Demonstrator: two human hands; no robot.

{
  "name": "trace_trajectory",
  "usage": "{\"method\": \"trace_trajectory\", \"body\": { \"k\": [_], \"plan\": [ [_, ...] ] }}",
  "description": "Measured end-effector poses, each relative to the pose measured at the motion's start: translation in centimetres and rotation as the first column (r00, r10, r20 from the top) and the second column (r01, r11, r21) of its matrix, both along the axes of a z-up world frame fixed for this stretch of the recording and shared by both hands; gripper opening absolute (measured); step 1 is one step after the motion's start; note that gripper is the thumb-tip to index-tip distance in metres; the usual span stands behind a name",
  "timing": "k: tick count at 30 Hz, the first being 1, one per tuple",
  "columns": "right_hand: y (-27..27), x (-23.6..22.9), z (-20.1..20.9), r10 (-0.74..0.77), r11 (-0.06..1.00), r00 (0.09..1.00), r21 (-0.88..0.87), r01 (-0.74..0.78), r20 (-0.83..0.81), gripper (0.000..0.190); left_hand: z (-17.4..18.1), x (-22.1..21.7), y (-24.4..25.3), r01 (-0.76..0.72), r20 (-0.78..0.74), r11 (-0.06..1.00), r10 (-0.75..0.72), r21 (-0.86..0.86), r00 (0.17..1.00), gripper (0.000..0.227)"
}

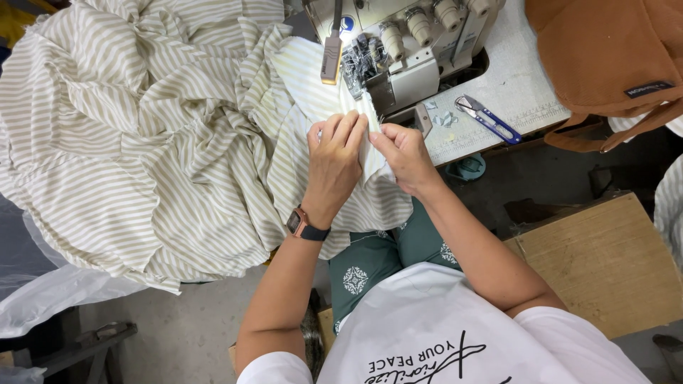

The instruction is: Final inspection of a striped garment, checking seams and using an overlock machine for finishing touches.

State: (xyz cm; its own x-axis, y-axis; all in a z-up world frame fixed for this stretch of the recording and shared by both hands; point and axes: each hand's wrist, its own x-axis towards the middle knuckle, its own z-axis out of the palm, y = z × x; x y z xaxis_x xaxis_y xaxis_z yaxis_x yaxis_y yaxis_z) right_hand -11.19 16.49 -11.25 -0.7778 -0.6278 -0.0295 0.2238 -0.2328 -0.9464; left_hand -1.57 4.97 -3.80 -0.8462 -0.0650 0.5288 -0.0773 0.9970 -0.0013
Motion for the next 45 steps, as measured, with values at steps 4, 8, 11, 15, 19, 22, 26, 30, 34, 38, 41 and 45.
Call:
{"method": "trace_trajectory", "body": {
  "k": [4,8,11,15,19,22,26,30,34,38,41,45],
  "plan": [
    [-0.2,0.1,0.4,-0.011,1.000,1.000,-0.004,0.011,-0.009,0.028,-0.4,-0.2,-0.2,-0.003,-0.020,1.000,0.003,0.007,1.000,0.034],
    [-0.5,-0.3,0.0,-0.031,1.000,0.999,0.003,0.031,-0.010,0.026,-0.6,-0.6,-0.5,-0.001,-0.038,1.000,0.002,0.025,0.999,0.033],
    [-0.6,-0.5,0.2,-0.050,0.999,0.998,0.017,0.051,-0.039,0.025,-0.4,-0.8,-0.5,-0.008,-0.051,1.000,0.009,0.026,0.999,0.032],
    [-0.7,-0.7,0.1,-0.056,0.998,0.996,0.035,0.058,-0.068,0.026,-0.2,-1.0,-0.8,-0.022,-0.057,0.999,0.024,0.028,0.998,0.031],
    [-0.9,-1.2,0.0,-0.062,0.996,0.993,0.050,0.067,-0.104,0.025,-0.3,-1.5,-1.5,-0.022,-0.055,0.998,0.025,0.059,0.998,0.028],
    [-0.9,-0.9,0.1,-0.087,0.993,0.992,0.072,0.093,-0.087,0.025,-0.4,-1.3,-1.6,-0.017,-0.019,0.995,0.019,0.101,1.000,0.032],
    [-1.2,-1.0,0.1,-0.116,0.989,0.990,0.082,0.123,-0.081,0.025,0.0,-1.4,-1.7,-0.020,-0.007,0.990,0.021,0.143,1.000,0.031],
    [-1.5,-0.9,0.4,-0.140,0.985,0.984,0.089,0.150,-0.107,0.028,0.0,-1.7,-2.0,-0.014,-0.018,0.986,0.017,0.164,1.000,0.029],
    [-1.7,-1.0,0.0,-0.159,0.980,0.983,0.110,0.169,-0.094,0.029,-0.5,-1.7,-2.2,-0.030,0.003,0.985,0.030,0.170,1.000,0.027],
    [-2.1,-1.2,-0.6,-0.189,0.973,0.974,0.113,0.203,-0.123,0.031,-0.5,-1.8,-2.2,-0.052,-0.016,0.979,0.056,0.197,0.998,0.025],
    [-2.3,-1.3,-0.4,-0.206,0.969,0.971,0.117,0.220,-0.120,0.032,-0.2,-1.9,-2.3,-0.048,-0.022,0.978,0.054,0.204,0.998,0.024],
    [-2.3,-1.3,0.0,-0.203,0.966,0.969,0.136,0.221,-0.139,0.036,-1.4,-1.8,-2.7,-0.073,-0.005,0.972,0.076,0.223,0.997,0.024]
  ]
}}
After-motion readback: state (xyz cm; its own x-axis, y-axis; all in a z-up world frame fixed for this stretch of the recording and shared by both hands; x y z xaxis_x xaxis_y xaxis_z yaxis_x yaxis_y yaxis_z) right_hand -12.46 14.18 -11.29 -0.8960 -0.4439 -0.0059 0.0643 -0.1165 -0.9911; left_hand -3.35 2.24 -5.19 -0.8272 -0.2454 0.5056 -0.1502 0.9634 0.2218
